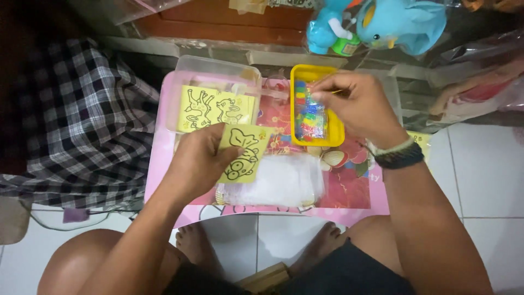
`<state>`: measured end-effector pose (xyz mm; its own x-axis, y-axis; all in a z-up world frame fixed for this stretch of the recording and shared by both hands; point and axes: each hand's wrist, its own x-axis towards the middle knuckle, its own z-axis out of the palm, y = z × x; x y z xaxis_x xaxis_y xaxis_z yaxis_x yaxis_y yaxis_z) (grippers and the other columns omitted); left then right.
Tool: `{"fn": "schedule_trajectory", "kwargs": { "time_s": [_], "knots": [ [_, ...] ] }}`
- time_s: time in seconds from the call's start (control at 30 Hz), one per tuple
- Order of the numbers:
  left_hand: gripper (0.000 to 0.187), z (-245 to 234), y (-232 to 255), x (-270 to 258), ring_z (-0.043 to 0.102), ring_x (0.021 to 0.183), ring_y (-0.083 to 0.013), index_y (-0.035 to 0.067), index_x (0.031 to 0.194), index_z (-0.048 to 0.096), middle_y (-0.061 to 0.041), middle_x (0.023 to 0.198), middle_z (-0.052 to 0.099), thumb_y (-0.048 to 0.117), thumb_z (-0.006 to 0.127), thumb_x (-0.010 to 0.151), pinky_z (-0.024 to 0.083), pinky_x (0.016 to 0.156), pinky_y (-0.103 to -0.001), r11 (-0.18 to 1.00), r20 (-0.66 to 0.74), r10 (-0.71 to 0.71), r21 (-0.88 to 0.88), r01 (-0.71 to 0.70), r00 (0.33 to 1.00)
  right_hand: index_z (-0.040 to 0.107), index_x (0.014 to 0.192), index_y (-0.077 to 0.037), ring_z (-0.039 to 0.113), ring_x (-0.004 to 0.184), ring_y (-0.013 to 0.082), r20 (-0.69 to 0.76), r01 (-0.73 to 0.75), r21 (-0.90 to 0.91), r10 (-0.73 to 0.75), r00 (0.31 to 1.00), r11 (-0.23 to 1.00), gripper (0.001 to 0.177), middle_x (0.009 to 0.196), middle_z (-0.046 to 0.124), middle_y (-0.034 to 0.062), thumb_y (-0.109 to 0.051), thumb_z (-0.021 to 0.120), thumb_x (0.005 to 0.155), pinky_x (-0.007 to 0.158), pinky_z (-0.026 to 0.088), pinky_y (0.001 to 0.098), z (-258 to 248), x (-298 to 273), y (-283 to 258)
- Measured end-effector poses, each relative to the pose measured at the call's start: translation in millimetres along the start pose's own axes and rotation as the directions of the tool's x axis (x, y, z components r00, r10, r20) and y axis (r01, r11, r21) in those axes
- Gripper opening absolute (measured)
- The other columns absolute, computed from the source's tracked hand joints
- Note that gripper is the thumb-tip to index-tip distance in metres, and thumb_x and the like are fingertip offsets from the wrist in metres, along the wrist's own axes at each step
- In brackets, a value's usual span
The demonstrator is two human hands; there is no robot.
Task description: The person packages yellow illustrated cards and small colorful toy pieces into clear plastic bags by hand on a low pink table.
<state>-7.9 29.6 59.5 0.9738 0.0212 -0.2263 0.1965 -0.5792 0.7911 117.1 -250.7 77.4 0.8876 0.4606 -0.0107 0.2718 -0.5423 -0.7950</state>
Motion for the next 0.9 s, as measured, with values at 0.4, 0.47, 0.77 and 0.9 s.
{"fn": "schedule_trajectory", "kwargs": {
  "time_s": [0.4, 0.47, 0.77, 0.9],
  "knots": [
    [0.018, -13, 7, -3, 0.078, 0.081, -0.0343, 0.011, 0.101, 0.078, -0.012, 0.078, 0.080, 0.013, 0.075, 0.083, 0.059, 0.076, -0.042, 0.997, -0.050, -0.059, -0.051, 0.057, 0.997, 0.073, 0.122, -0.003, 0.067, 0.109, 0.0378, 0.044, -0.036, -0.737, 0.100, 0.994, 0.675, 0.049, 0.110, 0.070, 0.0181, -0.029, 0.086, 0.083, 0.095, 0.054, 0.0469, 57, 36, 115],
    [0.019, -14, 5, -3, 0.077, 0.084, -0.0387, 0.010, 0.102, 0.077, -0.015, 0.080, 0.080, 0.012, 0.074, 0.084, 0.059, 0.077, -0.045, 0.998, -0.043, -0.055, -0.043, 0.054, 0.998, 0.072, 0.124, -0.006, 0.065, 0.110, 0.0361, 0.053, -0.033, -0.782, 0.119, 0.991, 0.623, 0.051, 0.111, 0.068, 0.0158, -0.031, 0.087, 0.081, 0.096, 0.052, 0.0469, 62, 39, 115],
    [0.019, -16, 8, -4, 0.077, 0.087, -0.0403, 0.009, 0.103, 0.077, -0.018, 0.081, 0.079, 0.009, 0.072, 0.085, 0.060, 0.075, -0.046, 0.998, -0.049, -0.051, -0.046, 0.048, 0.998, 0.075, 0.111, -0.005, 0.068, 0.104, 0.0420, -0.093, -0.034, -0.602, -0.029, 0.995, 0.798, 0.027, 0.101, 0.068, 0.0183, -0.022, 0.076, 0.091, 0.091, 0.054, 0.0485, 65, 59, 136],
    [0.018, -16, 10, -5, 0.076, 0.088, -0.0433, 0.011, 0.102, 0.076, -0.019, 0.081, 0.079, 0.014, 0.073, 0.085, 0.059, 0.077, -0.048, 0.998, -0.023, -0.053, -0.023, 0.053, 0.998, 0.074, 0.124, -0.015, 0.066, 0.113, 0.0354, -0.056, 0.055, -0.708, -0.133, 0.990, 0.704, 0.031, 0.113, 0.072, 0.0100, -0.026, 0.065, 0.097, 0.098, 0.053, 0.0462, 74, 69, 160]
  ]
}}
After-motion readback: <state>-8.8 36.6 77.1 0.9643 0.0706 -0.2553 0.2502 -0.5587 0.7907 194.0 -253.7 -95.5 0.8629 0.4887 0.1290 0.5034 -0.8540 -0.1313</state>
